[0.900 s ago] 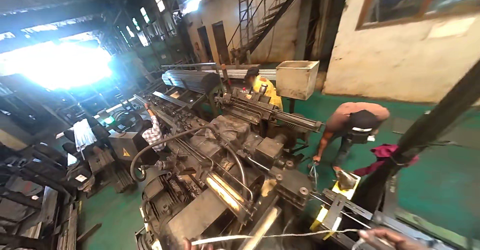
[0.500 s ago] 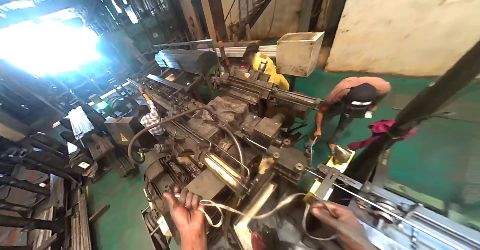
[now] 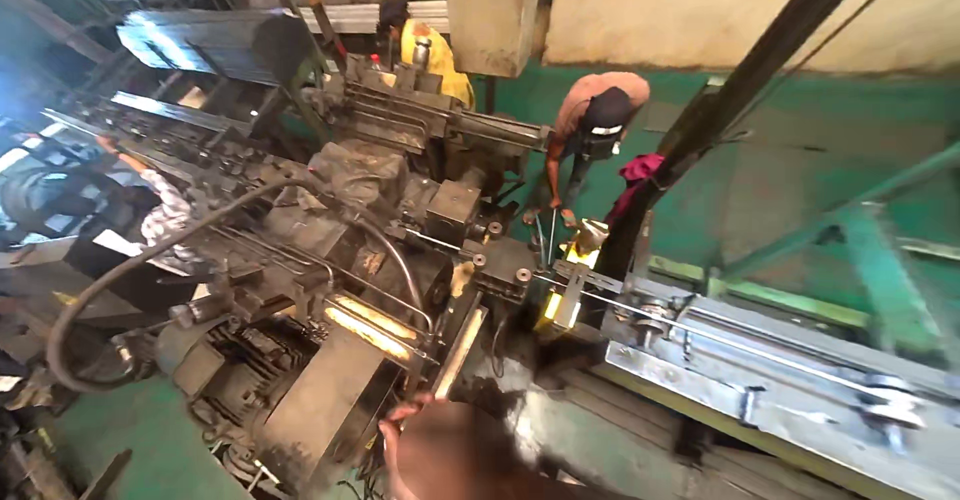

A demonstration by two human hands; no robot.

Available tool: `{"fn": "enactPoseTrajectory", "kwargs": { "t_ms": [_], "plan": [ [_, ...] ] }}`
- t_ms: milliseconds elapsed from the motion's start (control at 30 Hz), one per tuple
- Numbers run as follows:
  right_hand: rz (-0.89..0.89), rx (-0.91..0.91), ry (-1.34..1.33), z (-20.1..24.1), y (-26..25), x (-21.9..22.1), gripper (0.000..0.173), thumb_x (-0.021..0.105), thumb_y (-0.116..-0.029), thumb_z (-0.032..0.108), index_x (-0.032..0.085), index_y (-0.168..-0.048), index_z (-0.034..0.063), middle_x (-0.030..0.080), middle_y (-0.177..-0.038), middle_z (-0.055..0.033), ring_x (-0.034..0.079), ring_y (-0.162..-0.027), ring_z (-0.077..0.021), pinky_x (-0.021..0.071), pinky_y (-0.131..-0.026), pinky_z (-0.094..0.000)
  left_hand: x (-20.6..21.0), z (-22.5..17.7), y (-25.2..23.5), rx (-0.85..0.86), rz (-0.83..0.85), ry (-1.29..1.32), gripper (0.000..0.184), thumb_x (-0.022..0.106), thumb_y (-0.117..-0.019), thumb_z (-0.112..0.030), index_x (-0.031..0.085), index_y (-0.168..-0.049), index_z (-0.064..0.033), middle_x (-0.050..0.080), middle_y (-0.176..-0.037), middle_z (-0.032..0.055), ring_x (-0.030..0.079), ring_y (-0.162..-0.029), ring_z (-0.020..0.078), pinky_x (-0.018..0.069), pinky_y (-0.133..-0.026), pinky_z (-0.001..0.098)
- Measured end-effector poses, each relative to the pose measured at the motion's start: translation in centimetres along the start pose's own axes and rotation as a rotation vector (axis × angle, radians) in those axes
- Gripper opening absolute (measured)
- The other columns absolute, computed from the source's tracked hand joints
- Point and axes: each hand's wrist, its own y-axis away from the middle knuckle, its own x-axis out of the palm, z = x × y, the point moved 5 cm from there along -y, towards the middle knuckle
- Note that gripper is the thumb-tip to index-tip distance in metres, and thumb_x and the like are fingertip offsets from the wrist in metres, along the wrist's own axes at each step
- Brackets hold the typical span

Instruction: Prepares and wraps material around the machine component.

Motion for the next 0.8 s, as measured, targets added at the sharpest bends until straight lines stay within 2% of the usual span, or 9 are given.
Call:
{"fn": "enactPoseTrajectory", "kwargs": {
  "t_ms": [100, 167, 233, 333, 433, 567, 667, 733, 800],
  "plan": [
    [0.257, 0.002, 0.259, -1.5, -2.3, 0.8, 0.020, 0.065, -0.0930, 0.017, 0.074, -0.110, 0.0107, 0.072, -0.105, -0.0165, 0.071, -0.075, -0.0332, 0.0580, -0.058, -0.0474, 0.3, -0.6, 0.7, -0.513, -0.547, -0.131, 0.050, 0.021, -0.1112, -0.041, 0.063, -0.101, -0.0177, 0.072, -0.087, -0.0087, 0.070, -0.086, 0.0021, 0.0587, -0.079, 0.0236],
    [0.511, 0.101, 0.235, -3.2, -4.5, 1.6, 0.030, 0.060, -0.0975, 0.019, 0.068, -0.124, 0.0080, 0.065, -0.123, -0.0244, 0.069, -0.087, -0.0421, 0.0566, -0.068, -0.0541, 0.3, -0.3, 0.2, -0.706, -0.707, -0.145, 0.053, 0.015, -0.1118, -0.040, 0.061, -0.103, -0.0151, 0.073, -0.079, -0.0057, 0.071, -0.073, 0.0042, 0.0610, -0.068, 0.0269],
    [0.552, 0.073, 0.200, -4.6, -5.9, 3.0, 0.031, 0.058, -0.0999, 0.022, 0.064, -0.126, 0.0063, 0.064, -0.119, -0.0246, 0.068, -0.086, -0.0422, 0.0561, -0.069, -0.0549, -0.3, 0.4, -0.9, -0.747, -0.765, -0.119, 0.054, 0.015, -0.1120, -0.042, 0.060, -0.103, -0.0141, 0.071, -0.075, -0.0037, 0.068, -0.066, 0.0055, 0.0591, -0.060, 0.0269],
    [0.383, 0.057, 0.054, -6.2, -8.1, 3.9, 0.023, 0.061, -0.0984, 0.026, 0.071, -0.110, 0.0086, 0.070, -0.100, -0.0165, 0.070, -0.080, -0.0344, 0.0581, -0.065, -0.0517, -1.1, 1.4, -3.6, -0.650, -0.780, 0.019, 0.050, 0.019, -0.1103, -0.044, 0.058, -0.097, -0.0152, 0.068, -0.074, -0.0058, 0.069, -0.072, 0.0055, 0.0604, -0.068, 0.0286],
    [0.556, 0.333, -0.302, -7.9, -12.4, 0.6, 0.032, 0.068, -0.0975, 0.026, 0.071, -0.109, -0.0032, 0.070, -0.094, -0.0221, 0.068, -0.086, -0.0357, 0.0532, -0.080, -0.0557, -4.4, 0.4, -6.2, -0.621, -0.868, -0.133, 0.054, 0.023, -0.1114, -0.046, 0.052, -0.077, -0.0152, 0.053, -0.050, -0.0070, 0.056, -0.042, 0.0042, 0.0497, -0.042, 0.0214],
    [0.591, 0.453, -0.586, -12.0, -15.9, -5.5, 0.014, 0.071, -0.0913, 0.009, 0.070, -0.097, -0.0037, 0.065, -0.080, -0.0018, 0.057, -0.072, -0.0037, 0.0491, -0.070, -0.0232, -9.7, -4.4, -11.4, -0.447, -1.090, -0.219, 0.037, 0.035, -0.1099, -0.023, 0.050, -0.077, -0.0148, 0.049, -0.048, -0.0079, 0.050, -0.038, 0.0019, 0.0458, -0.040, 0.0172],
    [0.542, 0.502, -0.853, -16.1, -16.3, -7.0, 0.008, 0.069, -0.0914, 0.020, 0.072, -0.089, 0.0135, 0.067, -0.075, 0.0149, 0.058, -0.065, 0.0079, 0.0476, -0.061, -0.0133, -13.1, -8.1, -16.7, -0.234, -0.948, 0.173, 0.050, 0.025, -0.1129, -0.031, 0.058, -0.080, -0.0128, 0.068, -0.067, -0.0032, 0.069, -0.062, 0.0059, 0.0593, -0.061, 0.0193],
    [0.587, 0.535, -0.977, -19.1, -16.4, -6.2, 0.013, 0.067, -0.0952, 0.029, 0.076, -0.094, 0.0203, 0.071, -0.079, 0.0163, 0.056, -0.061, 0.0097, 0.0448, -0.057, -0.0112, -13.0, -10.0, -20.9, -0.148, -0.768, 0.360, 0.075, 0.018, -0.1110, -0.047, 0.064, -0.064, -0.0107, 0.062, -0.055, -0.0035, 0.061, -0.047, 0.0038, 0.0511, -0.046, 0.0166],
    [0.548, 0.686, -0.995, -21.8, -16.9, -4.4, 0.017, 0.060, -0.0960, 0.021, 0.073, -0.085, 0.0202, 0.065, -0.068, 0.0160, 0.046, -0.051, 0.0088, 0.0368, -0.048, -0.0117, -11.6, -11.7, -24.7, -0.043, -0.696, 0.156, 0.074, 0.015, -0.1120, -0.045, 0.058, -0.060, -0.0150, 0.051, -0.046, -0.0076, 0.048, -0.037, 0.0004, 0.0409, -0.037, 0.0147]
  ]
}}
